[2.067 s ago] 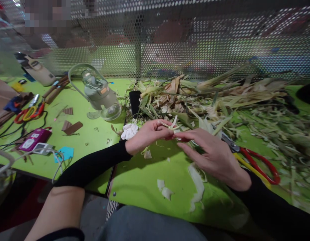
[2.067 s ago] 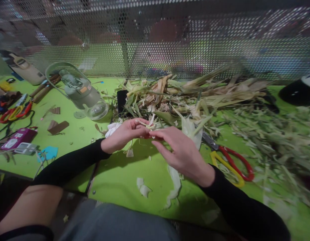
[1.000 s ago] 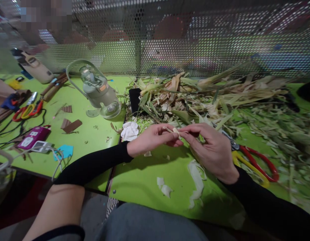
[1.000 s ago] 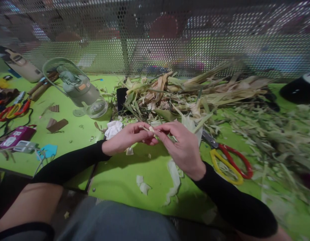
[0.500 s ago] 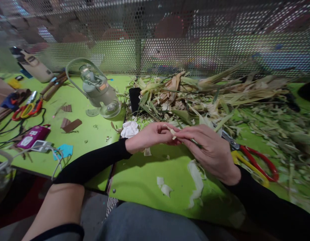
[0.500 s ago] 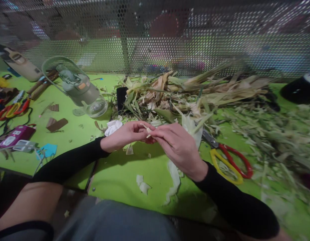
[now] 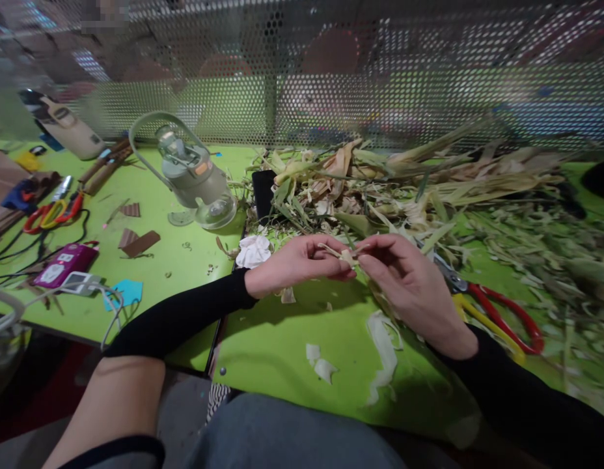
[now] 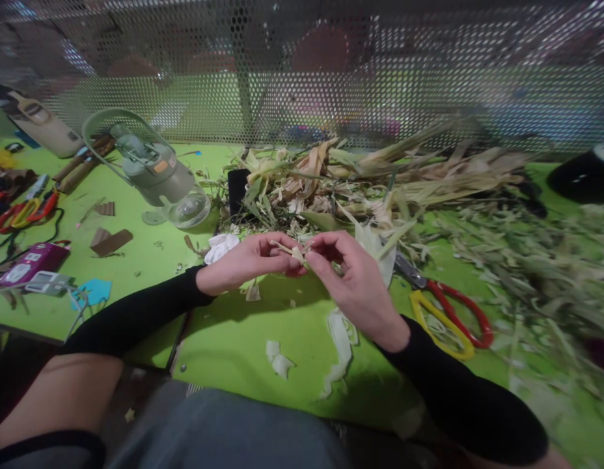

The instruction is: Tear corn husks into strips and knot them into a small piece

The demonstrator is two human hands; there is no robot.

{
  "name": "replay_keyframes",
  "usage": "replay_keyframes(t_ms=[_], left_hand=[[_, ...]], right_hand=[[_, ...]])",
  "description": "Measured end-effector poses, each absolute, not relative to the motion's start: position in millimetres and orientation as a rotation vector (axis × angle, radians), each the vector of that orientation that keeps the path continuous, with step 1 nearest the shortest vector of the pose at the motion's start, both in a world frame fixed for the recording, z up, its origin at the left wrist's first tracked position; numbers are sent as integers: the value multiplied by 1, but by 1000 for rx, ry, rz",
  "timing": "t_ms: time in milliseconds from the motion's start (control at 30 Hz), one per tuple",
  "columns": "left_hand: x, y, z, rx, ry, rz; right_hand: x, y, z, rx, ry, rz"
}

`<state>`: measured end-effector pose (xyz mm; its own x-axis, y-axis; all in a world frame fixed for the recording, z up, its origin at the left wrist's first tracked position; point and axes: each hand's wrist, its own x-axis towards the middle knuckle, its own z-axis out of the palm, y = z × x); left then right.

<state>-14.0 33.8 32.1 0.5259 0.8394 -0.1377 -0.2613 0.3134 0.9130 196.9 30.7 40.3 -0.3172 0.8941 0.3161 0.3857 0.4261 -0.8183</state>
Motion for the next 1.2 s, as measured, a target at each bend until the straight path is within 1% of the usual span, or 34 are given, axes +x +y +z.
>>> replay_keyframes(t_ms=[333,400,533,700,867,1000,1100,1200], left_hand=[[-15,33,32,938,683,810],[-14,33,30,894,674,822],[-14,34,28,886,663,839],[-14,34,26,976,721,858],[-12,35,26,997,769,934],[-10,35,25,1000,820,952],[-8,33,21,1110,876,950],[-9,33,17,1234,848,921]], right_hand=[[197,28,38,-1058,-1847,901],[198,28,39,-1038,-1856,862],[200,29,42,-991,-2017,593],[203,34,44,-820,-2252,200],[202,31,45,-691,-2336,-172],[202,25,43,-611,-2374,-330],[199,26,41,-490,-2430,-424],[196,29,40,-496,-2396,-322]])
